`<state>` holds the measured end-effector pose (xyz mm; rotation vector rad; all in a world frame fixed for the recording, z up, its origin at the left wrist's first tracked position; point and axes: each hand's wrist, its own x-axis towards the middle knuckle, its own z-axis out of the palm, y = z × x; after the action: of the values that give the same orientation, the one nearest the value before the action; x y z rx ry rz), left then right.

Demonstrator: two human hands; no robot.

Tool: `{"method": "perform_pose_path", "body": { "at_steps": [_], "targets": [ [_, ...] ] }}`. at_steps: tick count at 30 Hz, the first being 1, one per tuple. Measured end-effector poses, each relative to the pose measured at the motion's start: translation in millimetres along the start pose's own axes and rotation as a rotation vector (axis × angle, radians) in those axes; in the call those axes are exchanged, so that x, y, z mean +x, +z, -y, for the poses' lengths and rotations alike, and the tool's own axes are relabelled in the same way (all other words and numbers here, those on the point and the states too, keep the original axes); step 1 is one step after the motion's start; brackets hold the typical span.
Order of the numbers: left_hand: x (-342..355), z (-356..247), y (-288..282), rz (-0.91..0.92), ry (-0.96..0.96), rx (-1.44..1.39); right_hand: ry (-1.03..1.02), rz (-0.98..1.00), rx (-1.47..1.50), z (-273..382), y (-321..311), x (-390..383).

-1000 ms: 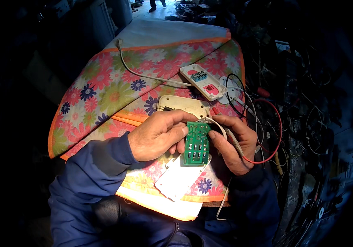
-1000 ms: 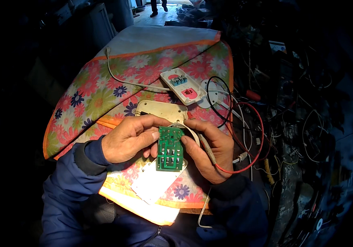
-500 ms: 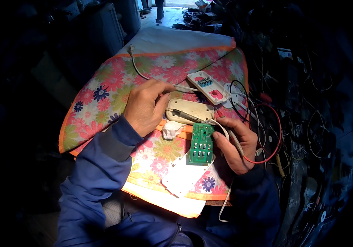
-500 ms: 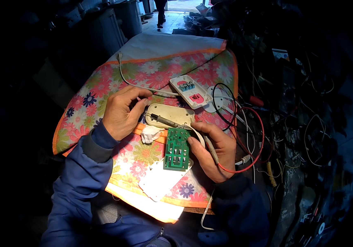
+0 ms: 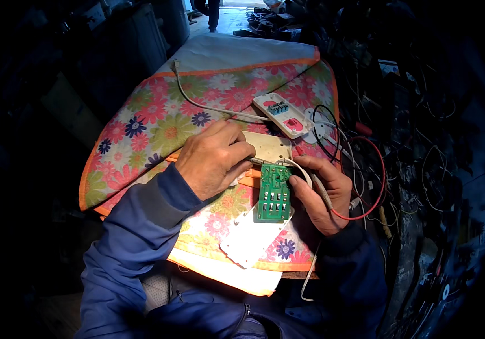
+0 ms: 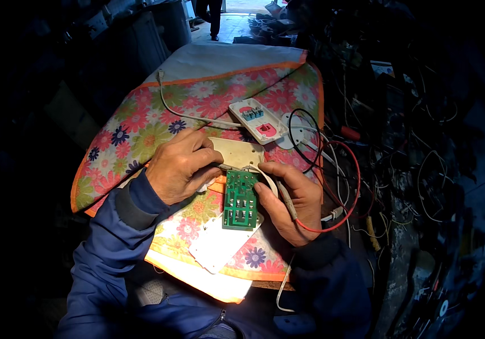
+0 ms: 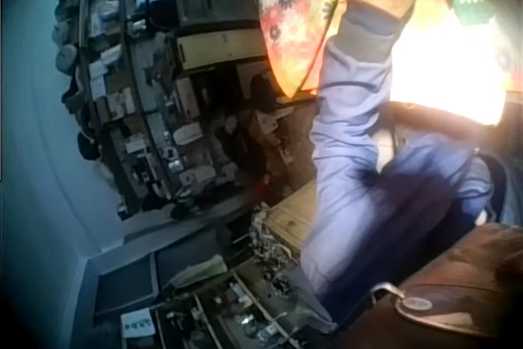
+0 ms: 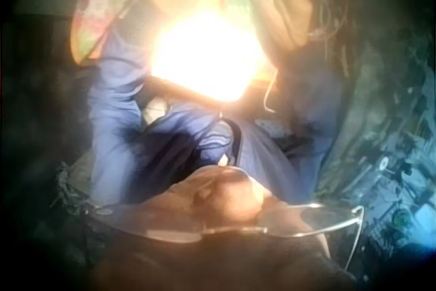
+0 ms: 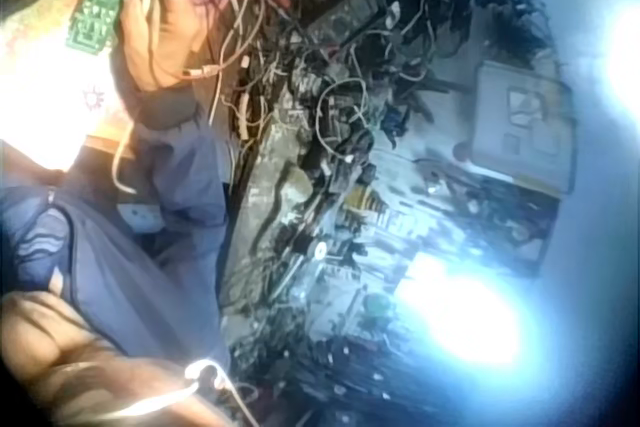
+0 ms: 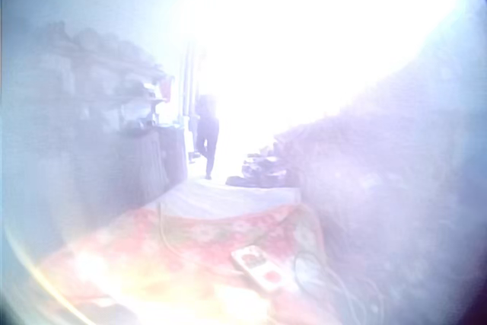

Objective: The person uses a multimeter to test a small electronic circuit board. They repeatedly touch the multimeter probes to different points on the board while holding it with their other hand.

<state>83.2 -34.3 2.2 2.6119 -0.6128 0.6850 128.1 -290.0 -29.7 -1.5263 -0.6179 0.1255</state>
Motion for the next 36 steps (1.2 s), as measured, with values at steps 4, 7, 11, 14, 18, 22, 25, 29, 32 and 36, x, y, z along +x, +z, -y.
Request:
{"method": "perform_pose_path", "body": {
  "at_steps": [4, 7, 11, 14, 18, 22, 25, 29, 32, 36],
  "targets": [
    [-3.5, 1.4, -3.3, -0.044, -0.117, -0.02, -0.064, -0.012, -0.036, 2.9, 1.2, 0.9],
    [-5.9, 1.6, -7.3, -0.088, -0.203, -0.009, -0.177, -0.039, -0.169, -4.8, -3.1, 0.9],
    [-6.9, 3.0, -8.4, -0.103, -0.358, -0.157, -0.233, -0.052, -0.267, -2.8, -2.4, -0.5],
    [-3.8, -3.1, -18.3, 0.028, -0.678, -0.909, -0.259, -0.057, -0.328, -4.0, -3.8, 1.8],
    [-8.5, 0.0, -10.9, 0.129, -0.657, -1.324, -0.291, -0.067, -0.347, -7.4, -2.9, 3.2],
    [-7.1, -10.3, -7.1, 0.178, -0.624, -1.426, -0.293, -0.055, -0.33, -10.9, -2.5, 3.3],
    [-9.3, -9.1, 1.1, 0.213, -0.608, -1.372, -0.264, 0.006, -0.362, -8.2, -6.0, 2.0],
    [-6.4, -17.8, 3.4, 0.211, -0.667, -1.292, -0.173, -0.02, -0.296, -6.0, -5.1, -1.1],
    [-8.5, -15.0, 7.6, 0.215, -0.662, -1.29, -0.171, -0.135, -0.186, 11.7, 4.3, -5.7],
    [-7.7, -19.0, 6.5, 0.188, -0.65, -1.298, -0.46, -0.203, -0.241, 18.0, 4.7, -14.9]
  ]
}}
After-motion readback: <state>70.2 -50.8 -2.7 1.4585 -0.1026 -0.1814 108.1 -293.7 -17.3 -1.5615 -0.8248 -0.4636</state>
